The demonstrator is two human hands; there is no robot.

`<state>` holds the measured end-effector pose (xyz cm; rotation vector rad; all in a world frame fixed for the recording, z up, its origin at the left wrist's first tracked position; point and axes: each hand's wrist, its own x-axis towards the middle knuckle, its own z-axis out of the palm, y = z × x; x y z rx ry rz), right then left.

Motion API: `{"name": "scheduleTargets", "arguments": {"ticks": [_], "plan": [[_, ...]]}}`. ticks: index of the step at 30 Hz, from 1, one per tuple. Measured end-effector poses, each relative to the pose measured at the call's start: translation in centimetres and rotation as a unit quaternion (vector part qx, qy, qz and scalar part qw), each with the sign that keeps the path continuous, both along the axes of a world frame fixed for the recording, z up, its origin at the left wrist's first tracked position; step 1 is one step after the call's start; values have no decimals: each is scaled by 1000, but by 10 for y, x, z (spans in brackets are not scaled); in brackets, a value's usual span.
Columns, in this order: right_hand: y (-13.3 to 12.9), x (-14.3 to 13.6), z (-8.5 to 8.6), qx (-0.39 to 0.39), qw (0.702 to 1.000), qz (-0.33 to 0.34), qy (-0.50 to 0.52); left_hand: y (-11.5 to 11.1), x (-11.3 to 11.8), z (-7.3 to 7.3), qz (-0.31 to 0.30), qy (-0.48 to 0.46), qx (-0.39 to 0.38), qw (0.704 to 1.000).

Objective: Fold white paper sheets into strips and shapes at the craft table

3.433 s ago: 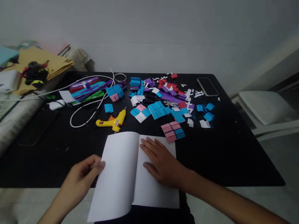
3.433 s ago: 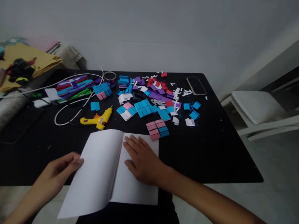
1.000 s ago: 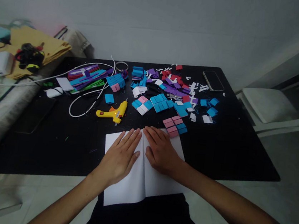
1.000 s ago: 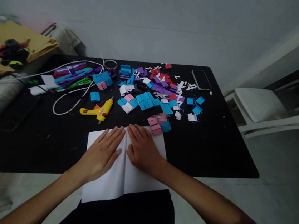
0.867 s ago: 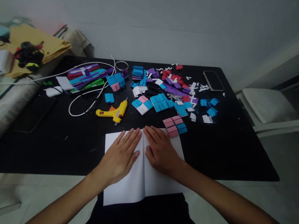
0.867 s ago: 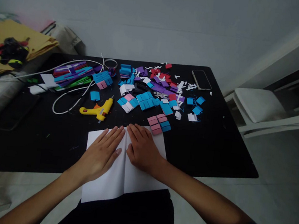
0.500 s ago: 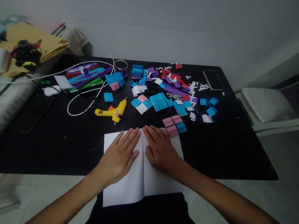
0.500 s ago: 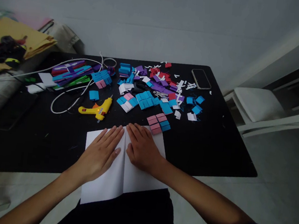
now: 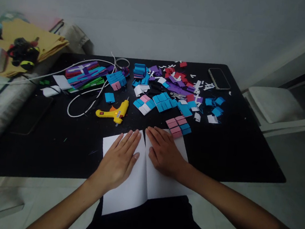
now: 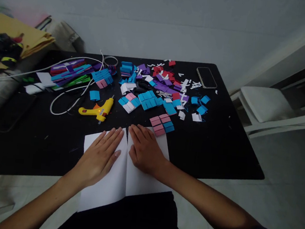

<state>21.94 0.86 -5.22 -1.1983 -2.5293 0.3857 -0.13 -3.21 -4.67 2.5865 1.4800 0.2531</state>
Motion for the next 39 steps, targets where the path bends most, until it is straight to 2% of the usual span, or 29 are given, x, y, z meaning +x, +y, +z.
{"name": "scheduleTargets", "arguments": {"ticks": [8,12,16,21,26,39], "plan": [[2,3,6,6,1000,-4,17,5,0,1,-3,6,5,1000],[-9,11,12,-1,1000,-1,4,19,3,1,-7,-6,9,1000],[-20,19,9,-21,999,-13,-27,28,8,3,-5,-29,23,999],[-22,21,0,-20,999,-40,-28,9,15,5,37,-9,46,998],[-22,18,-3,-21,998,-62,-27,-15,19,-1,84,11,45,995],[-22,19,-2,-28,997,-61,-30,-17,17,-4,84,23,35,996]]}}
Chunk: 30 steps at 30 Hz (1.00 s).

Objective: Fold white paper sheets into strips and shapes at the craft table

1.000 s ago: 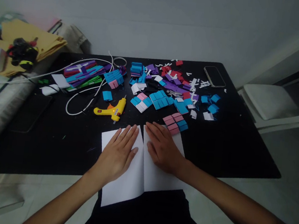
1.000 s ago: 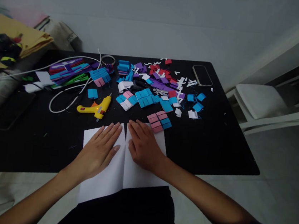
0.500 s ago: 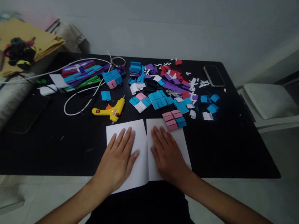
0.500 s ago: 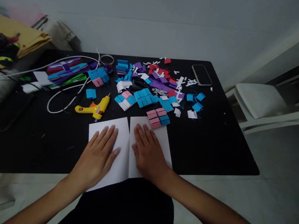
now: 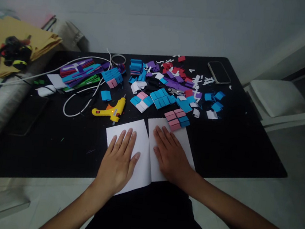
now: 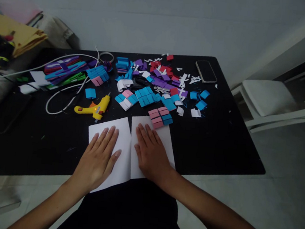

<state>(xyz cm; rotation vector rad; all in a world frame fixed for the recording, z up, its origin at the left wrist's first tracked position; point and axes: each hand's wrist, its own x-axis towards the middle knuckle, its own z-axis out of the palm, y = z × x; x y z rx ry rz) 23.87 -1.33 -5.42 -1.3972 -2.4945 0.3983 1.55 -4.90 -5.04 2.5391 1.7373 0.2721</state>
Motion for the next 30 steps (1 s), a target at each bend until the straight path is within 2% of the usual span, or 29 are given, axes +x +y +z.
{"name": "scheduleTargets", "arguments": {"ticks": [10,30], "plan": [[-1,1,-1,14,1000,-13,-22,-2,-2,-2,11,16,24,1000],[-1,3,-1,14,1000,-20,-4,-3,-5,1,18,2,8,1000]]}}
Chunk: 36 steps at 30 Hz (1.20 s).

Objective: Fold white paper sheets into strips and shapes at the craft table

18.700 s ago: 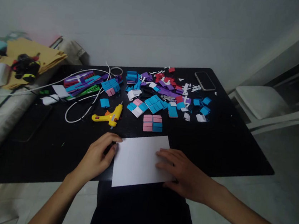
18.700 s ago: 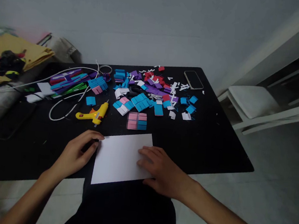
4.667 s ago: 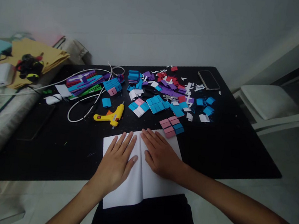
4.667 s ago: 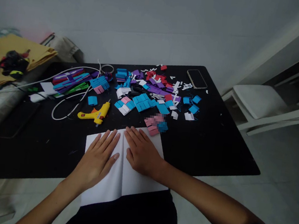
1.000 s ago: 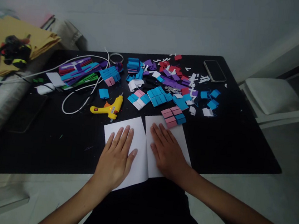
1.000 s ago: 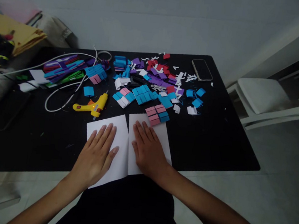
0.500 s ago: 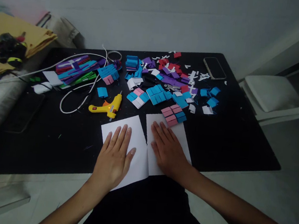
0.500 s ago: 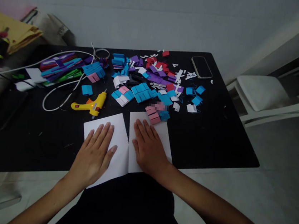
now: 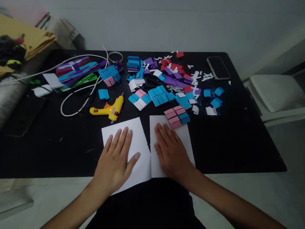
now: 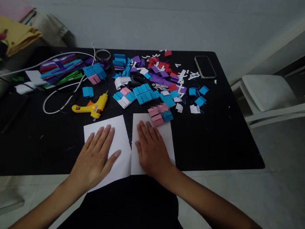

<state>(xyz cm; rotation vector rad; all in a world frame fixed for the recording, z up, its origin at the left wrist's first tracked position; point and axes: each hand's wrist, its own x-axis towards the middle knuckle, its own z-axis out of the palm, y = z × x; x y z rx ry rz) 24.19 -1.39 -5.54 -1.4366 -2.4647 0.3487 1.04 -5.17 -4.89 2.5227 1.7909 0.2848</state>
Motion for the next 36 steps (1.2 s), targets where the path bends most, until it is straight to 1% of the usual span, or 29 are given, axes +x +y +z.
{"name": "scheduleTargets", "arguments": {"ticks": [8,13,18,28,36], "plan": [[0,2,-2,1,1000,3,9,0,0,0,0,4,5,1000],[0,1,-2,7,1000,-5,-5,-1,0,0,3,2,3,1000],[0,2,-2,9,1000,-16,1,-2,-2,0,13,-9,-2,1000],[1,3,2,-6,1000,-9,13,-5,-11,3,14,2,-12,1000],[2,5,3,-10,1000,-4,7,-2,-26,4,7,5,-26,1000]]}}
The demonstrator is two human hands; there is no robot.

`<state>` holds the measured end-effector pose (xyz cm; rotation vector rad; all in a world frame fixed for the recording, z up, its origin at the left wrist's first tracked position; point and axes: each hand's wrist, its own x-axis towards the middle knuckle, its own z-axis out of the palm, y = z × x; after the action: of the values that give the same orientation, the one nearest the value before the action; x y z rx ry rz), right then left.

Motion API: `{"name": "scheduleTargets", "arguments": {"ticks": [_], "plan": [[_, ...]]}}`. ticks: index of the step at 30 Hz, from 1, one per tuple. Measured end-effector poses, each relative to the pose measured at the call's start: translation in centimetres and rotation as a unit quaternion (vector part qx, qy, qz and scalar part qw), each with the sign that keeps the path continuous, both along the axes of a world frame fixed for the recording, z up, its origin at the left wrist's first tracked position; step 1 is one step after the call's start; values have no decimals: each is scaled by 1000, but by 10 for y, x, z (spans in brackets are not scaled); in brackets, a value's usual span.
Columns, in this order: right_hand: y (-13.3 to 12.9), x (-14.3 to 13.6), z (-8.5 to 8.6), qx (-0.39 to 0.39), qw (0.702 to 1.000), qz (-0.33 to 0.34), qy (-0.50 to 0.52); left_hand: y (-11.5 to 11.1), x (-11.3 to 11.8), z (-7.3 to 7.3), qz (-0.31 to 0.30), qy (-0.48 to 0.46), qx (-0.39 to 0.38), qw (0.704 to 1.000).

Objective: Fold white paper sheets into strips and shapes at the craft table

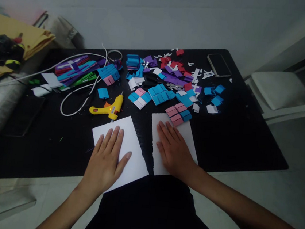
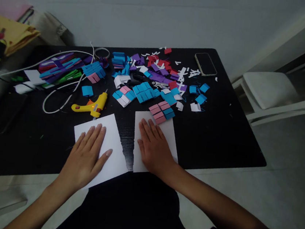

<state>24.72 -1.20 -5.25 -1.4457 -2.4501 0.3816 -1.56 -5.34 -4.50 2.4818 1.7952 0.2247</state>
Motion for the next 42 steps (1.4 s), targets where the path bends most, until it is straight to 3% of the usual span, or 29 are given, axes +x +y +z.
{"name": "scheduleTargets", "arguments": {"ticks": [5,9,12,16,19,24,25,26,29,30,32,34,36,38,42], "plan": [[0,-1,-3,11,1000,-1,2,-6,-5,14,-30,-101,53,993],[0,-5,-5,15,1000,-1,1,-27,-7,23,-154,-88,-15,984],[3,-6,-4,18,1000,0,1,-40,-10,23,-180,-63,-37,981],[11,-3,4,16,1000,9,8,-43,-20,28,-209,-126,-14,970],[18,2,10,14,1000,17,8,-37,-28,40,-208,-193,-7,959],[30,10,24,1,998,24,65,-25,-33,72,-138,-301,-10,943],[34,10,29,-13,994,27,105,-21,-31,80,-105,-335,-9,936],[39,10,34,-36,987,30,155,-15,-29,89,-32,-380,6,924],[56,7,51,-190,927,46,319,14,-21,111,153,-521,42,839],[62,5,55,-250,895,56,366,27,-18,114,184,-555,56,809],[74,3,62,-355,823,62,439,58,-13,114,195,-590,37,782],[84,4,64,-390,777,23,494,88,-9,105,196,-625,-11,756],[92,9,66,-369,770,-25,520,112,-4,93,186,-642,-58,742],[99,16,67,-335,786,-62,515,126,1,84,175,-642,-96,740],[108,29,65,-284,812,-127,493,136,8,74,140,-630,-169,745]]}}
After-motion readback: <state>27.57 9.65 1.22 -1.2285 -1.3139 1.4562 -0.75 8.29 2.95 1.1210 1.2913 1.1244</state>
